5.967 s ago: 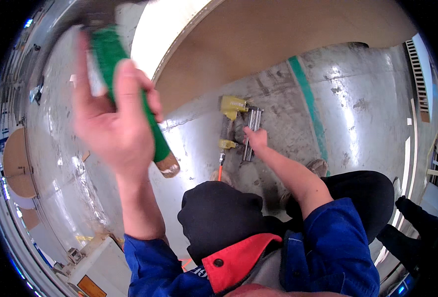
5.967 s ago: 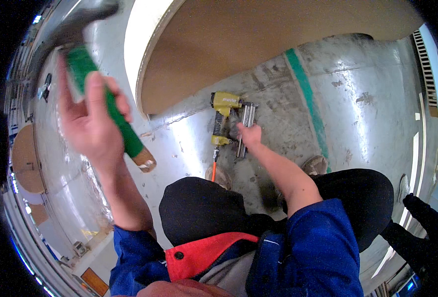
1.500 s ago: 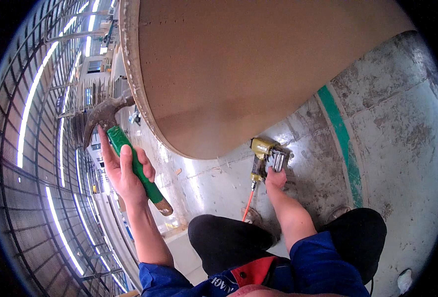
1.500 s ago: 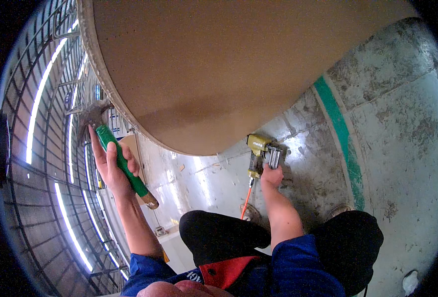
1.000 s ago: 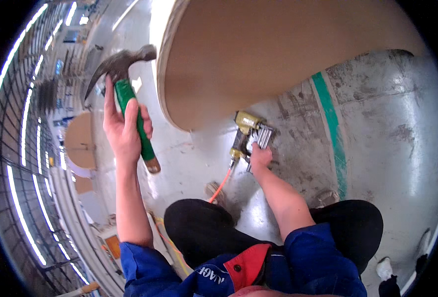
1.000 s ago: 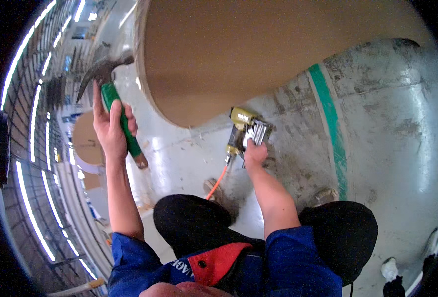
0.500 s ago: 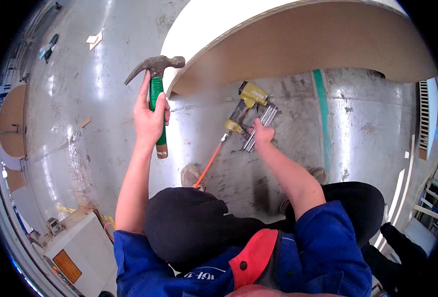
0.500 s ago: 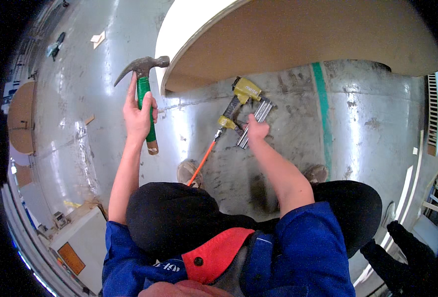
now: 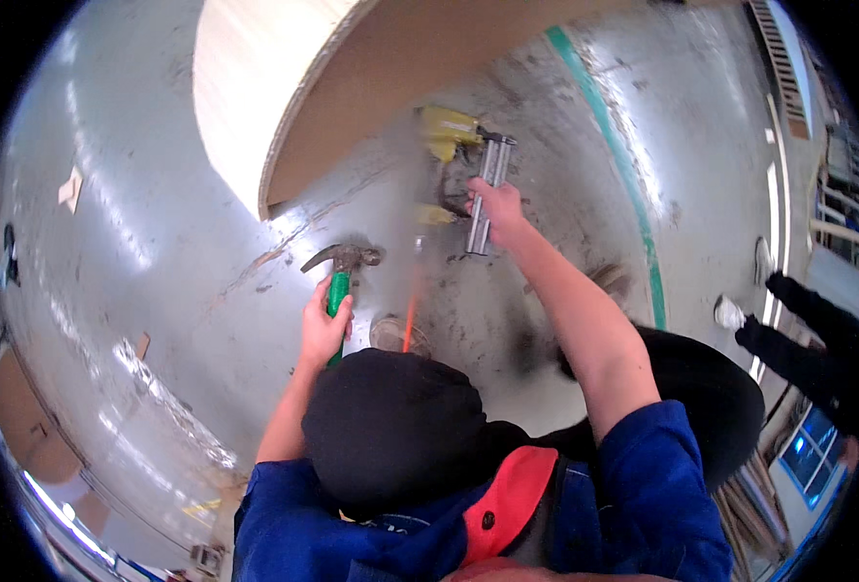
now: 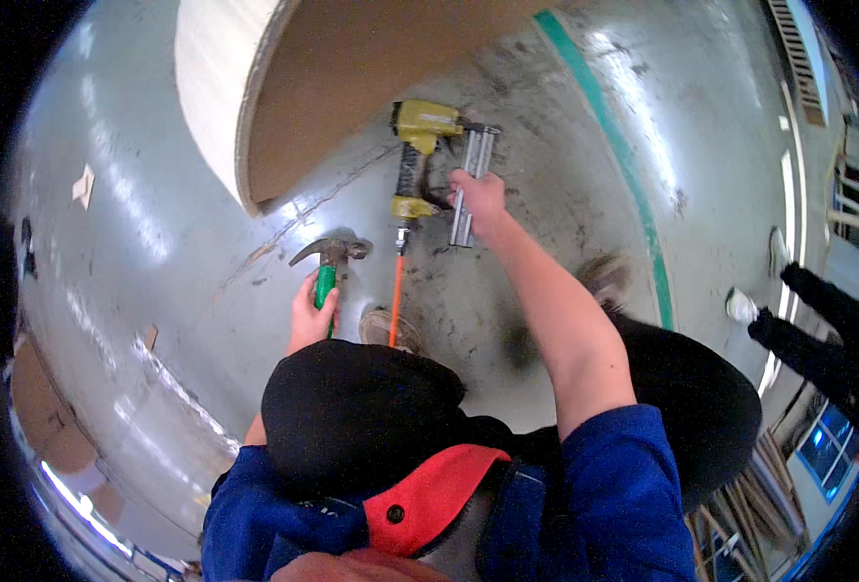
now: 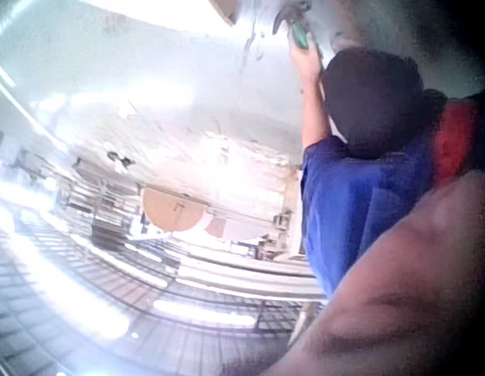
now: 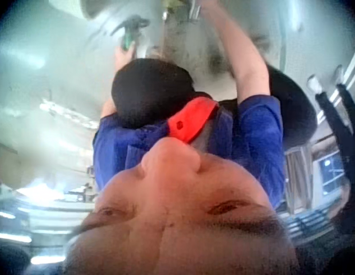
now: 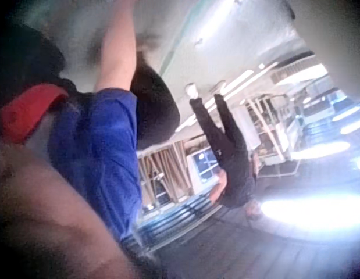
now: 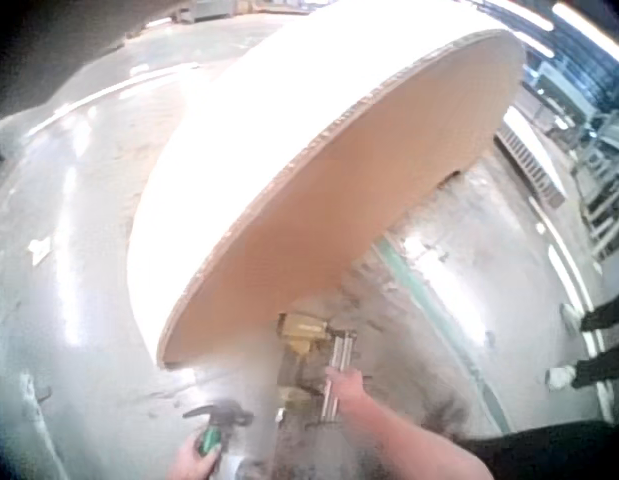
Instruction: The person kneels on the floor and uses a pneumatic nail gun to attach a curved wooden trim piece to a large, curved wooden structure. They repeatedly switch between the nail gun and a hammer to secure the trim along the edge.
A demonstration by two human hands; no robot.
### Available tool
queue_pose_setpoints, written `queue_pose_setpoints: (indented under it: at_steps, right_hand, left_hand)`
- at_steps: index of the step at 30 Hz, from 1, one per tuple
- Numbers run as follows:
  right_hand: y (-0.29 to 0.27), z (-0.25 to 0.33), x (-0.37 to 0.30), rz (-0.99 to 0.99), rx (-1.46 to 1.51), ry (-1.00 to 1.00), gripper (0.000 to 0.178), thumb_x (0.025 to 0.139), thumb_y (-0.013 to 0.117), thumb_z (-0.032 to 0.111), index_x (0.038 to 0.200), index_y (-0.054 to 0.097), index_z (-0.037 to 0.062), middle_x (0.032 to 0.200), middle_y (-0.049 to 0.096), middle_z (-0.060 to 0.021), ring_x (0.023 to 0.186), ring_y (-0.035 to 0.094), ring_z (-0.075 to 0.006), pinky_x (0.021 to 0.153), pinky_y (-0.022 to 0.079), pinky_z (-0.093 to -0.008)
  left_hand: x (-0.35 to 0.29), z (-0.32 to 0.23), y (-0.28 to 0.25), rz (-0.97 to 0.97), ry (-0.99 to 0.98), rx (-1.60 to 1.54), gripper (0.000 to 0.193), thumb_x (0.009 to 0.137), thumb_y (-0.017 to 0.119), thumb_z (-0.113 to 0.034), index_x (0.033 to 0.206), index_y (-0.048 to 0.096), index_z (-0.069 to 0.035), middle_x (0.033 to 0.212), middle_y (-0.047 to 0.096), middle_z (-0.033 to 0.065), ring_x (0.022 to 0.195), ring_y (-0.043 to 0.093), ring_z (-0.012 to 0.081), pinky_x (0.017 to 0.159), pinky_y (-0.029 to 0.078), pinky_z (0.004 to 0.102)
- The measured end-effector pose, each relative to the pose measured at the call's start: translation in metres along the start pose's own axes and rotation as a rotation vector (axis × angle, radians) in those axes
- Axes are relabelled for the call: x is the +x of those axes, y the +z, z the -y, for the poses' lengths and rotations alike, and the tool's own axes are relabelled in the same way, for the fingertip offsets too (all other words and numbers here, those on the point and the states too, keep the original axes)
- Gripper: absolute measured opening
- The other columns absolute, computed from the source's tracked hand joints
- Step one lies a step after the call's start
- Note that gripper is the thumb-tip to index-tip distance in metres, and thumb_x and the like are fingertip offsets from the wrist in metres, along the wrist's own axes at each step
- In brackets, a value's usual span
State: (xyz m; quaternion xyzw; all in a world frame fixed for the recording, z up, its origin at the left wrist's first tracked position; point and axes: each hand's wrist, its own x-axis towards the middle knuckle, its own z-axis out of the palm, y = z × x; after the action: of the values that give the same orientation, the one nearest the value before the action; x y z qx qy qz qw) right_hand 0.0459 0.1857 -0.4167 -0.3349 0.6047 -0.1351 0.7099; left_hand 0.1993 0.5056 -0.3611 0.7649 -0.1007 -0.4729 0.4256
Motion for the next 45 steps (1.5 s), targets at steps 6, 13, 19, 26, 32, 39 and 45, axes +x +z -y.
queue_pose_setpoints:
  at_steps: [6,13,19,26,32,39,45]
  right_hand:
    - [0.001,-0.034,-0.048,-0.055,0.228,0.088,0.012,0.082,0.068,0.007,0.080,0.057,0.0004,0.067,0.060,-0.0077,0.053,0.058,-0.0180,0.049,0.049,-0.0320]
    - [0.077,-0.002,-0.113,0.344,0.221,-0.172,0.013,0.082,0.068,0.011,0.082,0.063,-0.0008,0.066,0.063,-0.0082,0.053,0.059,-0.0154,0.050,0.049,-0.0323]
    - [0.131,0.042,-0.170,0.878,0.152,-0.293,0.024,0.084,0.073,0.021,0.080,0.062,-0.0001,0.065,0.063,-0.0053,0.054,0.062,-0.0138,0.051,0.050,-0.0294]
    - [0.174,0.095,-0.193,1.326,0.340,-0.100,0.040,0.089,0.071,0.033,0.091,0.059,-0.0050,0.077,0.064,-0.0114,0.056,0.066,-0.0170,0.049,0.055,-0.0295]
    - [0.166,0.097,-0.179,1.266,0.265,-0.053,0.045,0.090,0.070,0.040,0.090,0.057,-0.0033,0.076,0.062,-0.0113,0.054,0.066,-0.0176,0.047,0.056,-0.0295]
    - [0.168,0.102,-0.179,1.244,0.276,-0.051,0.042,0.090,0.070,0.038,0.090,0.059,-0.0018,0.075,0.061,-0.0091,0.055,0.065,-0.0168,0.047,0.055,-0.0289]
    - [0.166,0.108,-0.180,1.242,0.285,-0.038,0.043,0.090,0.071,0.039,0.091,0.059,-0.0019,0.075,0.061,-0.0087,0.055,0.065,-0.0165,0.047,0.055,-0.0287]
  left_hand:
    - [0.015,-0.072,0.016,-0.263,0.460,0.454,0.053,0.085,0.074,-0.020,0.130,0.056,0.002,0.124,0.056,0.0207,0.115,0.056,0.0326,0.100,0.043,0.0430]
    - [-0.006,-0.184,0.027,0.117,0.458,0.036,0.050,0.090,0.069,-0.022,0.127,0.049,0.006,0.104,0.062,0.0162,0.095,0.063,0.0228,0.085,0.050,0.0338]
    - [-0.080,-0.242,-0.027,0.153,0.280,-0.171,0.035,0.089,0.068,-0.023,0.103,0.049,0.001,0.067,0.054,0.0078,0.051,0.054,0.0144,0.048,0.047,0.0297]
    - [-0.117,-0.279,-0.033,-0.110,0.454,-0.404,0.059,0.100,0.050,-0.023,0.144,0.029,0.010,0.062,0.040,0.0023,0.043,0.040,0.0104,0.040,0.040,0.0258]
    - [-0.103,-0.279,-0.019,-0.195,0.405,-0.441,0.046,0.101,0.046,-0.019,0.135,0.040,0.011,0.063,0.042,0.0033,0.043,0.041,0.0104,0.041,0.039,0.0259]
    - [-0.093,-0.285,-0.030,-0.139,0.376,-0.514,0.042,0.101,0.044,-0.019,0.130,0.043,0.011,0.061,0.041,0.0019,0.041,0.039,0.0091,0.039,0.038,0.0254]
    - [-0.093,-0.292,-0.028,-0.142,0.352,-0.510,0.041,0.101,0.043,-0.018,0.129,0.044,0.011,0.061,0.042,0.0021,0.041,0.041,0.0089,0.039,0.039,0.0251]
